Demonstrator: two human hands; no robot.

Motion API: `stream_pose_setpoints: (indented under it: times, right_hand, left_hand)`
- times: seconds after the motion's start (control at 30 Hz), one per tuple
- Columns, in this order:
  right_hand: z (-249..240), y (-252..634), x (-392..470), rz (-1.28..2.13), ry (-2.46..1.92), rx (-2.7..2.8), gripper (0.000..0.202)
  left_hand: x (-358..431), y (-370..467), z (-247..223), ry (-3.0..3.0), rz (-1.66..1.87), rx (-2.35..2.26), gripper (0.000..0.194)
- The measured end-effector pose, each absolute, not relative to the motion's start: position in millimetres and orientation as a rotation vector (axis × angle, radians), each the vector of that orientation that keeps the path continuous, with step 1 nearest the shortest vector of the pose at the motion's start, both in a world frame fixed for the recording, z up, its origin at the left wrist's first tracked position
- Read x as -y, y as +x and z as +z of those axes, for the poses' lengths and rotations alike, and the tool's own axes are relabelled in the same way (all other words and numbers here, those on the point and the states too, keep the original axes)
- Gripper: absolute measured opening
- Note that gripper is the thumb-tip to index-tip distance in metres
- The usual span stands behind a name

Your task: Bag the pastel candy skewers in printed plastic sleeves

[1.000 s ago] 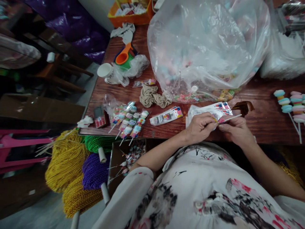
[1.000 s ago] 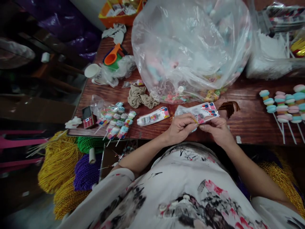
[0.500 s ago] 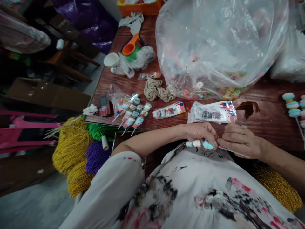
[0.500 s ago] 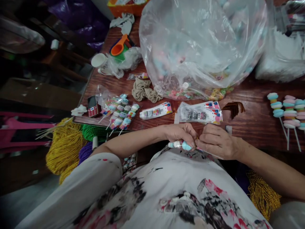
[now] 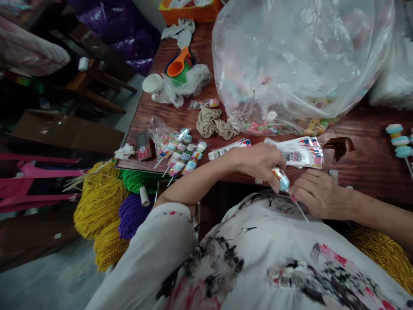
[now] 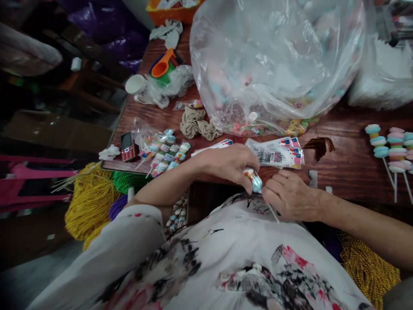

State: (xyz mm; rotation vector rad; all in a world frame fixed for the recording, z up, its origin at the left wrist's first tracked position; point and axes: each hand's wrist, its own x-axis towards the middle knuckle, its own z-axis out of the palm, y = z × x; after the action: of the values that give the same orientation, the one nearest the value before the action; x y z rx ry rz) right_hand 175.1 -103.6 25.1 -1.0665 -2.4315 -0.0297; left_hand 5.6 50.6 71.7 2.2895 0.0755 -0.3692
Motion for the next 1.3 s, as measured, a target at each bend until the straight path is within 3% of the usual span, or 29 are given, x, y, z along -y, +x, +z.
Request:
stream_pose_setpoints:
  times: [0.07,0.17,0.37,0.43,0.57,0.63,0.73,0.8,1.0,1.2,1.3]
  right_hand:
    - [25,183,94,0.089,-1.25,2.269,0.015]
    - [38,188,82,0.424,-1.467,1.775,0.012]
    - [44,150,89,1.195,-1.274,1.206,0.021]
    - [33,146,87,1.122,-1.283,1.201,0.022]
    - [21,152,78,0.405,-1.365,1.37,0.009]
    - [22,152,76,0.124,-1.294,1.453,0.009]
    - [21,146,79,0.093,-1.293,1.418,0.01]
    - [16,141,84,0.242,-1.307,1.367,0.009]
    - [-13,135,99,0.689,-1.256,1.038,0.011]
    - [-20,123,96,1.221,-1.221,0.6,0.02]
    - [-21,109,89,1.636,-1.122,0.462,0.021]
  left_hand:
    - [-28,-1,91,2.725,0.091,-0.148,0.015]
    - [0,-3,82,2.896,0.295,0.258,0.017]
    - [-27,19,24,2.223,0.672,-0.037,0.035]
    - [-32,23,20,2.103,0.8,-0.098,0.049]
    - [-26,17,12,1.857,0.817,-0.239,0.086]
    - [-27,9,8,1.773,0.624,-0.196,0.08]
    - [-31,-8,13,1.814,0.457,-0.233,0.051]
    - [-33,-18,22,1.825,0.443,-0.297,0.04]
    - [-19,-27,35,1.83,0.34,-0.332,0.035]
    - [5,-31,24,2.481,0.432,-0.422,0.023]
    - [16,-45,24,2.82,0.209,-0.486,0.024]
